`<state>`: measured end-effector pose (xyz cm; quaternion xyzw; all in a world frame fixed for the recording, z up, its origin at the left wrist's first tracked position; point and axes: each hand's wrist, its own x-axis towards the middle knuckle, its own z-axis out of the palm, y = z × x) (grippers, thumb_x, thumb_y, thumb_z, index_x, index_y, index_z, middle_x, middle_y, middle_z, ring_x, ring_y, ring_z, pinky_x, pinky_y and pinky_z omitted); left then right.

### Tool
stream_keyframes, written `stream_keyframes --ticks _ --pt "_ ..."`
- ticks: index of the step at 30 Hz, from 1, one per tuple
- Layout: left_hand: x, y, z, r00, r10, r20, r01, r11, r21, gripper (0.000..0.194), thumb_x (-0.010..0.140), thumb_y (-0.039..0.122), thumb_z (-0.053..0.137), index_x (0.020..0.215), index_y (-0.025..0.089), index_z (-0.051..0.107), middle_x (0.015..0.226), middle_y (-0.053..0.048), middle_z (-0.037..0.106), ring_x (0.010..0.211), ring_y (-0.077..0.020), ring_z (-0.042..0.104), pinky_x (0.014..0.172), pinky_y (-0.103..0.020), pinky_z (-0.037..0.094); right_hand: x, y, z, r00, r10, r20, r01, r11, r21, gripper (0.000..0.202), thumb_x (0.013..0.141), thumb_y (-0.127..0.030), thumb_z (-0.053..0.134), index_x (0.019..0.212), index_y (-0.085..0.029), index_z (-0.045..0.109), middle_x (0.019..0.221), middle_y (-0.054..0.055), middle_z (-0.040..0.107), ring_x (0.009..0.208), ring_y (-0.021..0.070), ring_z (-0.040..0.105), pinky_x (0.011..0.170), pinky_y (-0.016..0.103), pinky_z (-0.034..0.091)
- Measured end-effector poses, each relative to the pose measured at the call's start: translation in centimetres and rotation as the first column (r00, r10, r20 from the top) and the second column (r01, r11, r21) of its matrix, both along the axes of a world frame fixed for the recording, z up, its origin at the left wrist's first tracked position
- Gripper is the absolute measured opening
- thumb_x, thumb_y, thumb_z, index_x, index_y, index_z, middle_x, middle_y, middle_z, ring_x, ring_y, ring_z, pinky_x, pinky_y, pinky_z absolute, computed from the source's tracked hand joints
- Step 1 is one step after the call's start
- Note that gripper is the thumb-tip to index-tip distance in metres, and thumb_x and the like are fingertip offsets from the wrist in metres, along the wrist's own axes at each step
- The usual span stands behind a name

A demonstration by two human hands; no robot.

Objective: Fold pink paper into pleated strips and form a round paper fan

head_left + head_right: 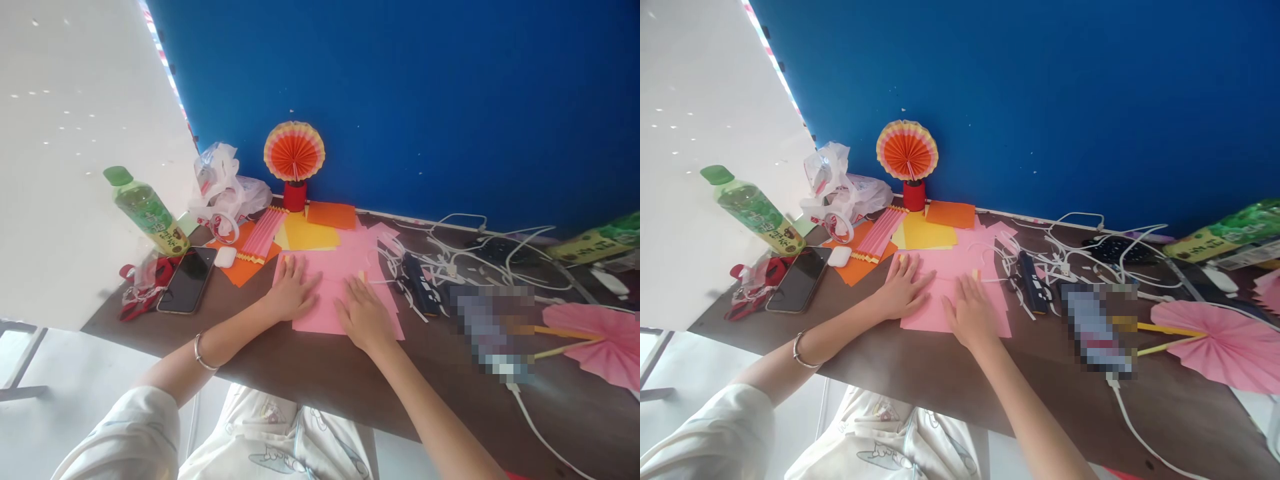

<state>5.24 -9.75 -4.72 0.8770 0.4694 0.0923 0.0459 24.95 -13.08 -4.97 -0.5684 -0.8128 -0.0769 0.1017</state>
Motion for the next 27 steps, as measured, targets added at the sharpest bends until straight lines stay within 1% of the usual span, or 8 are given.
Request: stream_keyframes --ticks 2,4,7,12,16,18,21,27 --pt "0.0 0.0 0.1 1.000 -0.001 0.012 0.001 1.000 -0.009 0.053 0.088 0.046 0.035 0.138 0.027 0.033 0.148 -0.014 0.017 0.134 -0.0443 0.010 0.103 -0.060 0.014 0.0 0.0 0.2 1.000 0.005 0.012 -0.005 1.000 0.021 0.054 0.091 -0.038 0.028 0.124 -0.001 0.050 0.126 0.020 0.052 0.121 0.0294 0.045 0.106 0.048 0.027" --pt "0.0 0.0 0.2 1.000 -0.003 0.018 0.003 1.000 -0.018 0.053 0.089 0.045 0.035 0.138 0.027 0.033 0.148 -0.015 0.017 0.133 -0.0447 0.009 0.103 -0.060 0.014 0.0 -0.1 0.5 1.000 -0.016 0.019 0.015 0.998 0.058 0.053 0.091 -0.038 0.028 0.122 -0.003 0.052 0.123 0.020 0.055 0.120 0.0302 0.047 0.108 0.055 0.015" --pt "0.0 -0.1 0.2 1.000 0.000 0.026 0.000 1.000 -0.012 0.052 0.088 0.045 0.036 0.138 0.028 0.033 0.149 -0.013 0.015 0.134 -0.0441 0.007 0.103 -0.060 0.013 0.3 -0.1 0.7 0.997 -0.074 0.022 0.072 0.993 0.094 0.053 0.092 -0.037 0.025 0.119 -0.001 0.053 0.122 0.023 0.055 0.120 0.0314 0.046 0.107 0.060 0.004" --pt "-0.2 -0.2 0.0 0.998 0.038 0.040 -0.037 0.999 -0.010 0.052 0.087 0.047 0.038 0.137 0.033 0.033 0.150 -0.010 0.012 0.134 -0.0442 0.006 0.101 -0.064 0.013 0.8 0.1 0.5 0.997 -0.078 -0.018 0.079 0.996 0.041 0.053 0.091 -0.037 0.027 0.118 0.002 0.052 0.125 0.026 0.051 0.121 0.0300 0.046 0.108 0.053 0.017" --pt "-0.3 -0.2 -0.1 0.998 0.041 0.047 -0.042 0.999 0.024 0.049 0.088 0.045 0.037 0.136 0.034 0.035 0.148 -0.012 0.017 0.133 -0.0444 0.010 0.099 -0.065 0.013 2.8 0.8 0.3 0.985 -0.029 -0.172 0.035 0.999 0.027 0.041 0.092 -0.029 0.026 0.111 -0.012 0.058 0.115 0.014 0.062 0.110 0.0230 0.055 0.109 0.051 0.014" --pt "-0.3 -0.2 -0.2 0.998 0.039 0.046 -0.042 0.997 0.069 0.048 0.088 0.045 0.038 0.135 0.034 0.037 0.148 -0.012 0.020 0.133 -0.0442 0.012 0.099 -0.066 0.010 4.4 1.4 0.1 0.962 -0.077 -0.261 0.102 0.991 0.085 0.036 0.090 -0.025 0.029 0.108 -0.017 0.059 0.108 0.009 0.066 0.102 0.0204 0.059 0.109 0.051 0.014" --pt "-0.3 -0.1 -0.2 0.999 0.030 0.033 -0.033 0.995 0.095 0.047 0.089 0.043 0.037 0.134 0.034 0.037 0.147 -0.012 0.023 0.133 -0.0427 0.015 0.101 -0.064 0.010 6.7 2.2 -0.6 0.950 -0.179 -0.255 0.231 0.955 0.188 0.030 0.083 -0.020 0.037 0.101 -0.016 0.062 0.106 0.010 0.065 0.103 0.0227 0.057 0.105 0.051 0.021" --pt "-0.5 0.2 0.0 1.000 0.012 0.028 -0.015 0.995 0.098 0.045 0.090 0.042 0.034 0.134 0.033 0.039 0.145 -0.011 0.026 0.133 -0.0394 0.020 0.104 -0.057 0.015 8.6 2.4 -0.6 0.947 -0.253 -0.199 0.294 0.932 0.213 0.026 0.073 -0.010 0.040 0.069 -0.019 0.064 0.090 0.005 0.068 0.092 0.0234 0.058 0.096 0.054 0.022"
